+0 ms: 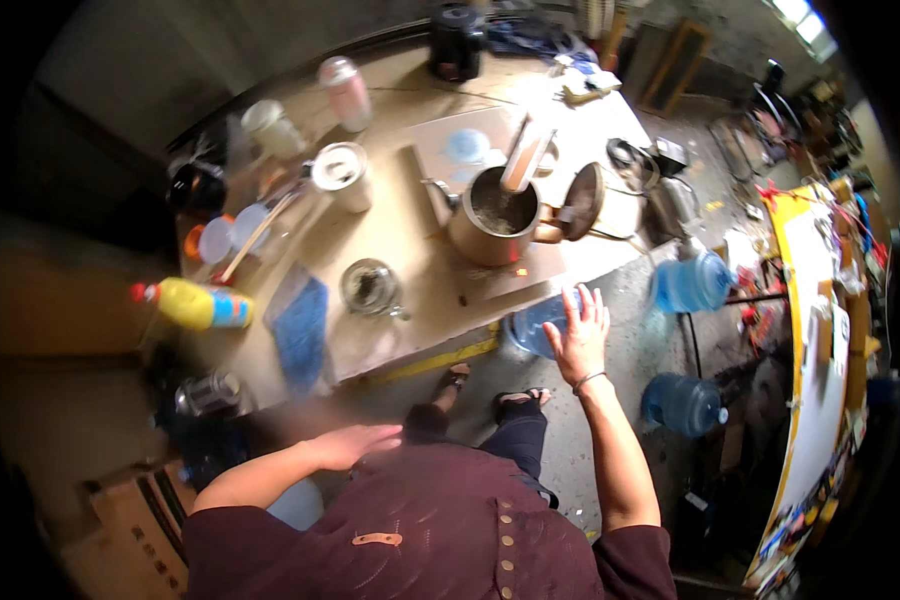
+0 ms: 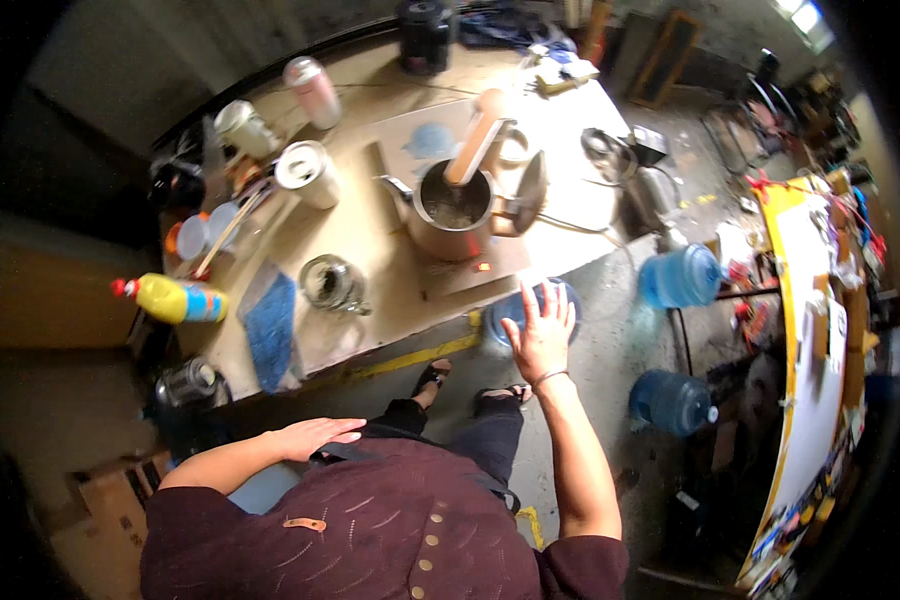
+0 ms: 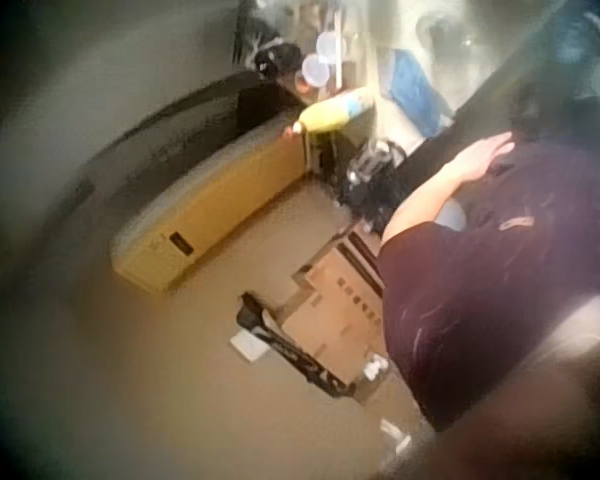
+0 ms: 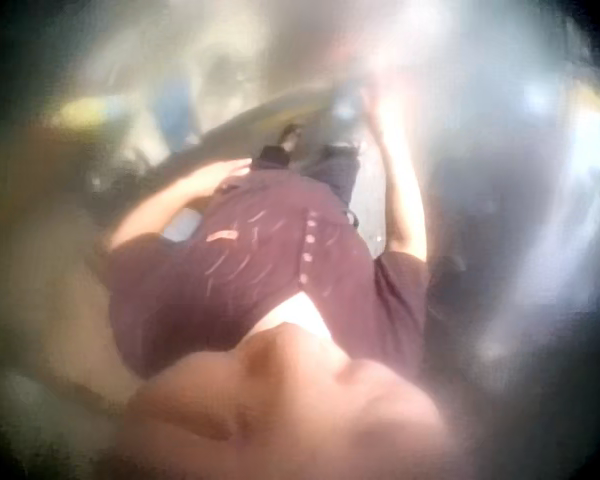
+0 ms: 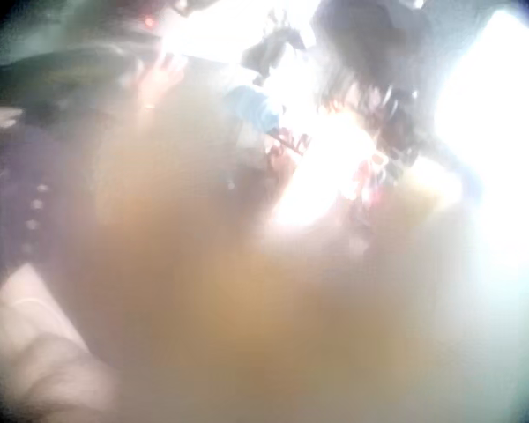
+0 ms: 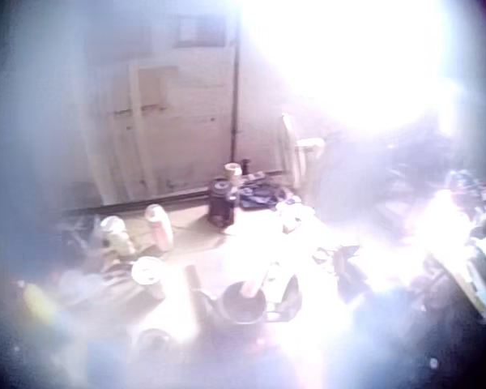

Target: The person fills a large plastic water jug using a hose connected to a water heater and pump system, then places the kettle on a scale to measure water for heating.

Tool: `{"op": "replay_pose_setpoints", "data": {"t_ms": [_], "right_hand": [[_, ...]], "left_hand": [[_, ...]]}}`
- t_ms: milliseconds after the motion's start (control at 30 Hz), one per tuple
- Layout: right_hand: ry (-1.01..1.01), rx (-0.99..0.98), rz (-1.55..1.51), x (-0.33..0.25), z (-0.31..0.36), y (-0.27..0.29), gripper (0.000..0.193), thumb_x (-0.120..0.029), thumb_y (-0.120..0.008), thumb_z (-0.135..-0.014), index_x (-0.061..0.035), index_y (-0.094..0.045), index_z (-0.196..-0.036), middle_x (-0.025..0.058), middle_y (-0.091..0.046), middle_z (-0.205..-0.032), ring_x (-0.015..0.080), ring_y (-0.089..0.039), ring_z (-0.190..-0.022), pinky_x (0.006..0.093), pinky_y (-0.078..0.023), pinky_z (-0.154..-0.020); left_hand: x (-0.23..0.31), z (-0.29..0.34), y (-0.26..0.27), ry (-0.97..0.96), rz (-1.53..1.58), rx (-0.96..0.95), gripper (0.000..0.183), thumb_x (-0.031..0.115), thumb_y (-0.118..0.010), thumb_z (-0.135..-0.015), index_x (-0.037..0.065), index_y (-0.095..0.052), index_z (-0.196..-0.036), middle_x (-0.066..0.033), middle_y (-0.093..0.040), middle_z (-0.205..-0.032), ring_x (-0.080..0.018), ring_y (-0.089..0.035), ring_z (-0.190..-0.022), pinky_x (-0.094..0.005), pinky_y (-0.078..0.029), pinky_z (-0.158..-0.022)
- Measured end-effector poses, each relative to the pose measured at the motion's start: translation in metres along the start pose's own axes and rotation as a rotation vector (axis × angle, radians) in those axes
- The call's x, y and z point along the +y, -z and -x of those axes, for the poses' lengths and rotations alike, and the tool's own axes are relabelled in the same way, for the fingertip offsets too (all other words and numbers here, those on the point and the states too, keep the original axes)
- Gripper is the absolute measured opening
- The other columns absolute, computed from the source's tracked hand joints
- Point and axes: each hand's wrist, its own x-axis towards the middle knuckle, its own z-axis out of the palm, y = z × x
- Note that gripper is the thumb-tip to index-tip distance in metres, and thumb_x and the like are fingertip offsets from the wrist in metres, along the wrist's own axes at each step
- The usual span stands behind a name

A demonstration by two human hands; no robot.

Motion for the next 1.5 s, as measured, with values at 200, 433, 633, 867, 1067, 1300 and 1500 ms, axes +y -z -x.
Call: {"op": "replay_pose_setpoints", "data": {"t_ms": [200,433,633,867,1067,1300,1500], "right_hand": [[0.168,-0.074,-0.159,-0.019,0.023,-0.013,0.069,-0.015,-0.074,-0.076,-0.0074,-0.042,-0.136,0.0175,-0.042,-0.136,0.0393,-0.036,-0.13,0.0469,-0.029,-0.108],[0.299,-0.26,-0.315,-0.025,0.056,-0.01,0.064,-0.01,-0.076,-0.068,-0.0051,-0.049,-0.126,0.0184,-0.053,-0.119,0.0374,-0.051,-0.112,0.0438,-0.042,-0.096],[0.1,-0.566,-0.604,-0.038,0.062,0.012,0.047,-0.014,-0.07,-0.082,-0.0042,-0.052,-0.124,0.0164,-0.062,-0.108,0.0291,-0.063,-0.096,0.037,-0.052,-0.081],[0.063,-0.609,-1.182,-0.081,0.047,0.023,0.062,-0.013,-0.07,-0.085,-0.0069,-0.04,-0.139,0.0136,-0.043,-0.137,0.0236,-0.047,-0.124,0.0362,-0.042,-0.101],[-0.003,-0.343,-0.735,-0.049,0.041,0.054,0.023,0.0,-0.066,-0.076,-0.0053,-0.065,-0.099,0.0107,-0.059,-0.097,0.0259,-0.059,-0.091,0.0334,-0.049,-0.08],[0.197,-0.279,-0.999,-0.047,0.052,0.107,0.005,-0.001,-0.053,-0.074,0.0029,-0.054,-0.077,0.0154,-0.056,-0.118,0.0359,-0.05,-0.121,0.0396,-0.041,-0.1],[0.03,-0.401,-0.865,-0.043,0.07,0.125,0.005,-0.001,-0.055,-0.08,0.0012,-0.057,-0.084,0.0107,-0.06,-0.085,0.0237,-0.061,-0.081,0.0319,-0.048,-0.072]], "left_hand": [[-0.004,0.028,0.001,-0.033,-0.556,0.391,0.046,0.017,-0.058,-0.085,0.016,-0.053,-0.13,-0.0181,-0.045,-0.138,-0.0357,-0.039,-0.131,-0.0443,-0.03,-0.11],[-0.055,0.014,0.081,0.645,-0.436,1.065,0.058,0.01,-0.074,-0.074,0.013,-0.054,-0.128,-0.0174,-0.039,-0.14,-0.0391,-0.041,-0.125,-0.0447,-0.039,-0.103],[-0.009,0.017,0.068,0.33,-0.131,0.904,0.038,-0.001,-0.065,-0.062,0.008,-0.065,-0.099,-0.0132,-0.057,-0.106,-0.0319,-0.059,-0.097,-0.0369,-0.049,-0.085],[0.081,-0.04,0.085,-0.114,0.249,0.464,0.042,-0.002,-0.062,-0.062,0.006,-0.067,-0.103,-0.012,-0.058,-0.113,-0.0277,-0.056,-0.108,-0.0356,-0.043,-0.095],[0.106,-0.087,0.099,-0.319,0.351,0.439,0.045,-0.009,-0.061,-0.063,0.007,-0.067,-0.105,-0.0117,-0.058,-0.119,-0.0279,-0.056,-0.11,-0.0359,-0.043,-0.096],[0.097,-0.103,0.073,-0.225,0.02,0.384,0.053,0.01,-0.068,-0.074,0.008,-0.056,-0.126,-0.0166,-0.043,-0.14,-0.0324,-0.04,-0.13,-0.0403,-0.034,-0.108],[0.1,-0.101,0.076,-0.192,0.105,0.396,0.047,0.012,-0.07,-0.079,0.006,-0.056,-0.124,-0.0152,-0.051,-0.13,-0.0316,-0.05,-0.121,-0.0389,-0.041,-0.102]]}}
